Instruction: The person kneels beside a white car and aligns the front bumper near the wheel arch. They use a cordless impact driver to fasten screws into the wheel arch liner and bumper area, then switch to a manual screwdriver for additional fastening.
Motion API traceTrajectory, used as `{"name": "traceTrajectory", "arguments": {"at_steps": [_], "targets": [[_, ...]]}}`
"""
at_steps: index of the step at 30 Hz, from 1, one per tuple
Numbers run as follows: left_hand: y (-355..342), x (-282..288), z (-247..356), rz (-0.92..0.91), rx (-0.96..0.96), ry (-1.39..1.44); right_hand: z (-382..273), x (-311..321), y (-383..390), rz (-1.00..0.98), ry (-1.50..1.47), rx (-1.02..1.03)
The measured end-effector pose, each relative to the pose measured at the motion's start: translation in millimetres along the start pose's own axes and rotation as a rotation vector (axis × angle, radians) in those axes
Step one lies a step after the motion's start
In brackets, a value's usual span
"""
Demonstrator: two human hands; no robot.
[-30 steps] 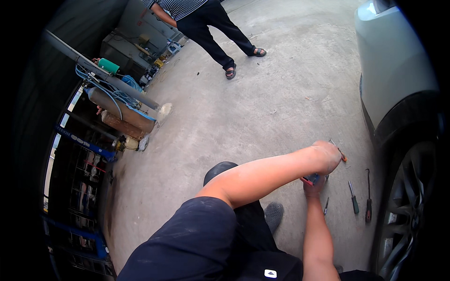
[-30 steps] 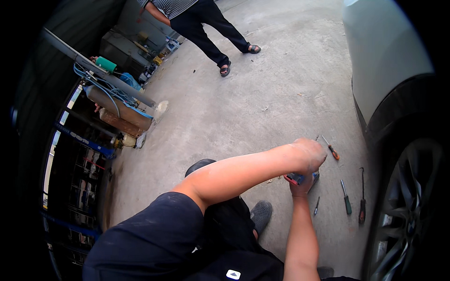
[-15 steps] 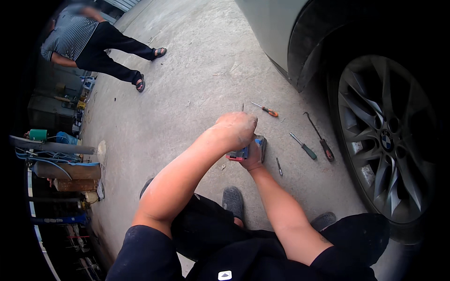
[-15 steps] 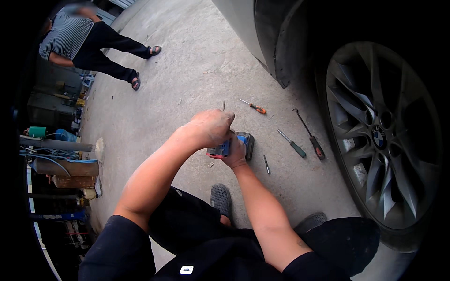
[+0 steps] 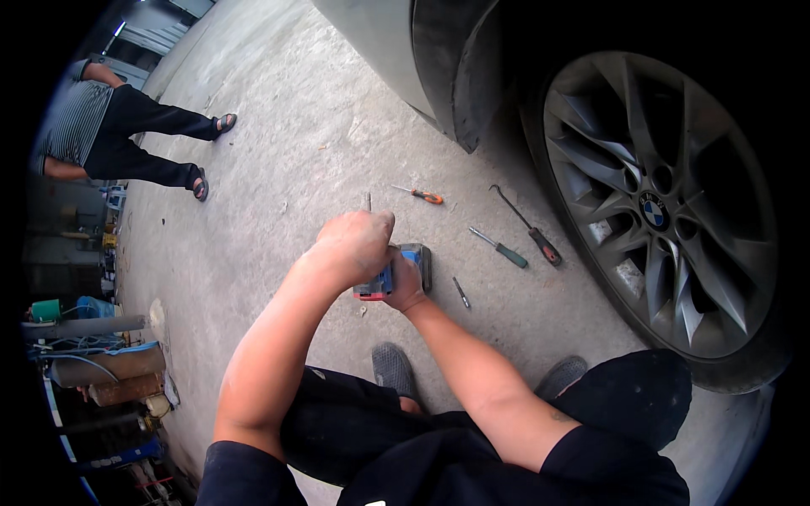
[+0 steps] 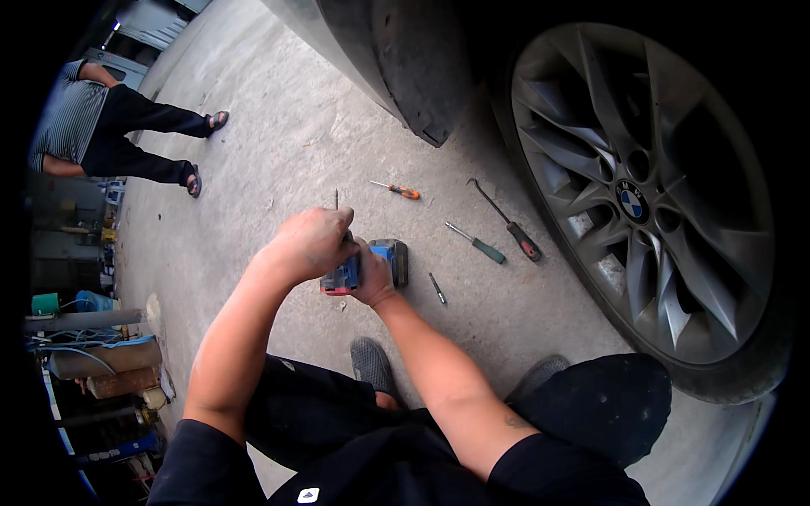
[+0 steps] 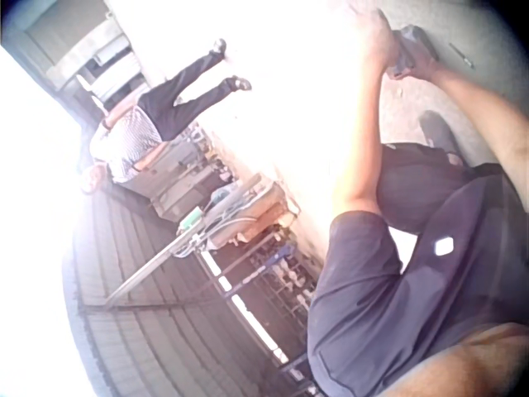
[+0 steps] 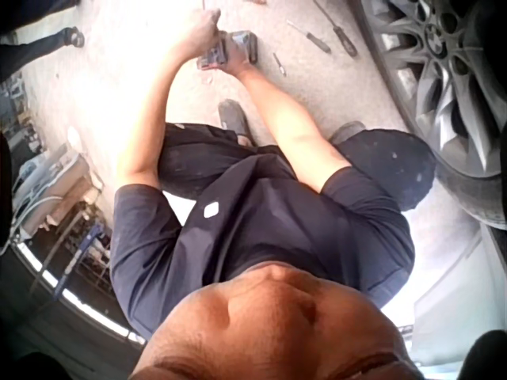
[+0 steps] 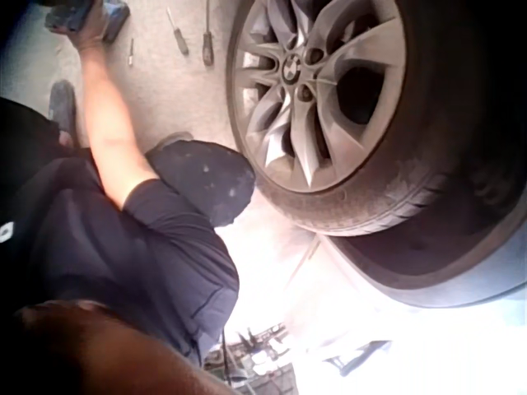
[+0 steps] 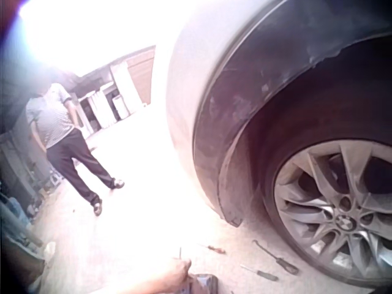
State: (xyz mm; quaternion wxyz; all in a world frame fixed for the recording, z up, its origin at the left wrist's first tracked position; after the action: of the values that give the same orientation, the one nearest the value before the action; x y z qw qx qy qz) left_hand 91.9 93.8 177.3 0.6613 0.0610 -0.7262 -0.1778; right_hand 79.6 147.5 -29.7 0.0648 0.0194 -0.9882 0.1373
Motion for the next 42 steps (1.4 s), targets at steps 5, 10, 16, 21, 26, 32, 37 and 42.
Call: {"name": "traceTrajectory", "arguments": {"at_steps": [5, 10, 16, 21, 26, 32, 37, 42], "targets": [[-1.0, -0.4, 1.3, 0.011, 0.003, 0.003, 0.0, 0.8, 0.8, -0.013, -0.006, -0.005], [-3.3, -0.1, 5.8, -0.016, 0.022, 0.008, -0.9, 6.1, -0.9, 0.000, -0.030, -0.006], [-1.4, -3.8, 0.8, -0.024, 0.033, 0.065, -3.5, 7.4, 0.1, -0.017, -0.011, 0.008], [-5.3, -5.3, -5.0, -0.050, 0.027, 0.102, -9.6, 2.0, -6.4, -0.006, -0.024, 0.043], [-10.1, -1.0, -0.2, -0.045, 0.016, 0.108, 9.2, 3.9, -4.7, 0.076, -0.150, 0.111], [-4.0, -21.7, -6.7, 0.009, 0.038, 0.109, 24.7, -7.6, 14.0, 0.010, -0.152, 0.072], [-11.6, -13.0, 10.6, -0.117, -0.041, 0.007, 59.0, -0.8, 7.5, 0.003, -0.227, -0.002], [-5.2, -11.8, 3.8, -0.096, -0.074, 0.019, 52.3, -5.6, 9.7, -0.047, -0.137, 0.029]]}}
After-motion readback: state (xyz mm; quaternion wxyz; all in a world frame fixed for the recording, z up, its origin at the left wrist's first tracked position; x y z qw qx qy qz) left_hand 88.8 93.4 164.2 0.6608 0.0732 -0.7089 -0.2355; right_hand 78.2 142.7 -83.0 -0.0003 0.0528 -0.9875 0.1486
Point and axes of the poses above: each hand's wrist, its own y-axis away from the middle knuckle, its own x-axis out of the back of the hand, z = x × y, the point moved 7 cm from there along -y, towards the middle knuckle, and after that the axes turned 10 degrees about z, right-handed, at the moved point
